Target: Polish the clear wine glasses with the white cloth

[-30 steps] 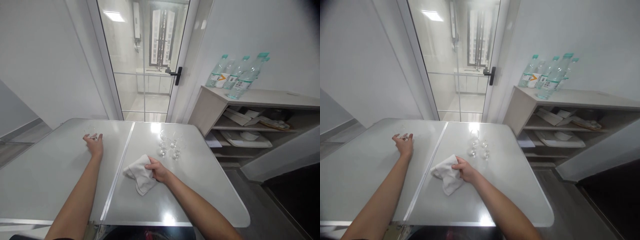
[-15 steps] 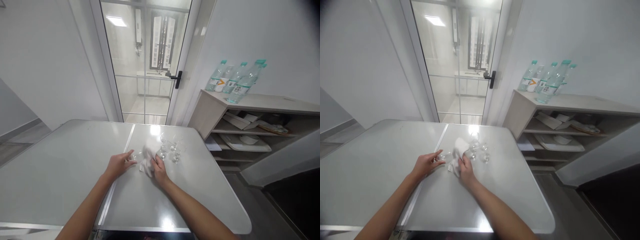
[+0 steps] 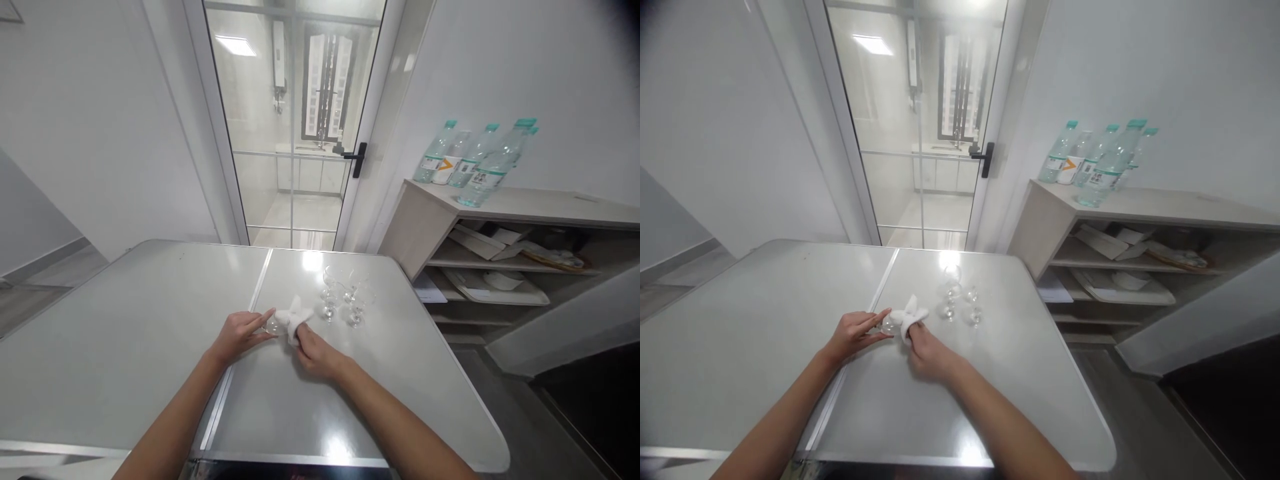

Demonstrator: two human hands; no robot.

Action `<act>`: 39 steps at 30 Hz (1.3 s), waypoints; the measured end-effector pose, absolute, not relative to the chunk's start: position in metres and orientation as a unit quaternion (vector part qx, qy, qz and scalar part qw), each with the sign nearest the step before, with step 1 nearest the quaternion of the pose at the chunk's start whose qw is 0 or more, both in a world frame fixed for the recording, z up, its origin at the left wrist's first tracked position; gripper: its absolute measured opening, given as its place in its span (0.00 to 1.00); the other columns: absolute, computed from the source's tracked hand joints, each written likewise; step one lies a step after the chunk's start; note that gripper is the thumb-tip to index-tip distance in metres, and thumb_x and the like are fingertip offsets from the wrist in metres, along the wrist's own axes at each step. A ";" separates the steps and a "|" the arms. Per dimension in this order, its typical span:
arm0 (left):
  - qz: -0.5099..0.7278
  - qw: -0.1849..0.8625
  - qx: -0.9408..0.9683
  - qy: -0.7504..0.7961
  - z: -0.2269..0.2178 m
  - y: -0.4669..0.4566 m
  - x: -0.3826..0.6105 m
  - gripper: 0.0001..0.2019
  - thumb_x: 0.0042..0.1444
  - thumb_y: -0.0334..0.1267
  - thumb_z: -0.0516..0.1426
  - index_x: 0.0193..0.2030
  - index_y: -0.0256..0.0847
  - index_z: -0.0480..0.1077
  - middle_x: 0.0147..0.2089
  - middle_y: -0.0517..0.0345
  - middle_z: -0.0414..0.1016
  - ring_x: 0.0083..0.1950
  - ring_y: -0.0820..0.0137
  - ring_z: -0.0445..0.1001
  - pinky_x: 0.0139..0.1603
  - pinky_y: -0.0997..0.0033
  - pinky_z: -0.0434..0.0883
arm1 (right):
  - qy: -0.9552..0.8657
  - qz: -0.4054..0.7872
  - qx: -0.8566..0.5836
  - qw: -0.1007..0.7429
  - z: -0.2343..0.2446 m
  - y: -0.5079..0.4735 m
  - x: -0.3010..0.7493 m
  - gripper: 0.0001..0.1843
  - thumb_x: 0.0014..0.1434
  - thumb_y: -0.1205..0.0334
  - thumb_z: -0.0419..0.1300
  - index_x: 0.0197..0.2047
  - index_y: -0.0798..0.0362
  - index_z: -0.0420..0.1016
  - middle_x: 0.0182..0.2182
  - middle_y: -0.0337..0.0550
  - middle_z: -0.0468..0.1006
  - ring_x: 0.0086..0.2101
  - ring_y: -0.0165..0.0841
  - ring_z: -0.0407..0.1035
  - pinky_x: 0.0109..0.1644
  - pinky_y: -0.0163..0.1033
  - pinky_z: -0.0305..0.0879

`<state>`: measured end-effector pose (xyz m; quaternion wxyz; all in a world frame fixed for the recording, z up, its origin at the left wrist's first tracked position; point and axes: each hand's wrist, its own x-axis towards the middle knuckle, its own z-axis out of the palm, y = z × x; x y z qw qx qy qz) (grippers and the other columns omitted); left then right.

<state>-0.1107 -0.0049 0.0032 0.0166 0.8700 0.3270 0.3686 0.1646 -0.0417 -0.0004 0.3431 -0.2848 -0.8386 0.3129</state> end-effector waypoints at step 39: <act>0.523 0.320 0.643 0.459 0.013 -0.013 -0.077 0.13 0.69 0.46 0.55 0.35 0.42 0.63 0.29 0.64 0.57 0.27 0.72 0.57 0.29 0.71 0.58 | -0.781 0.344 -0.309 0.420 -0.006 -0.046 0.153 0.33 0.68 0.65 0.58 0.74 0.41 0.61 0.59 0.48 0.78 0.55 0.43 0.73 0.64 0.54 0.66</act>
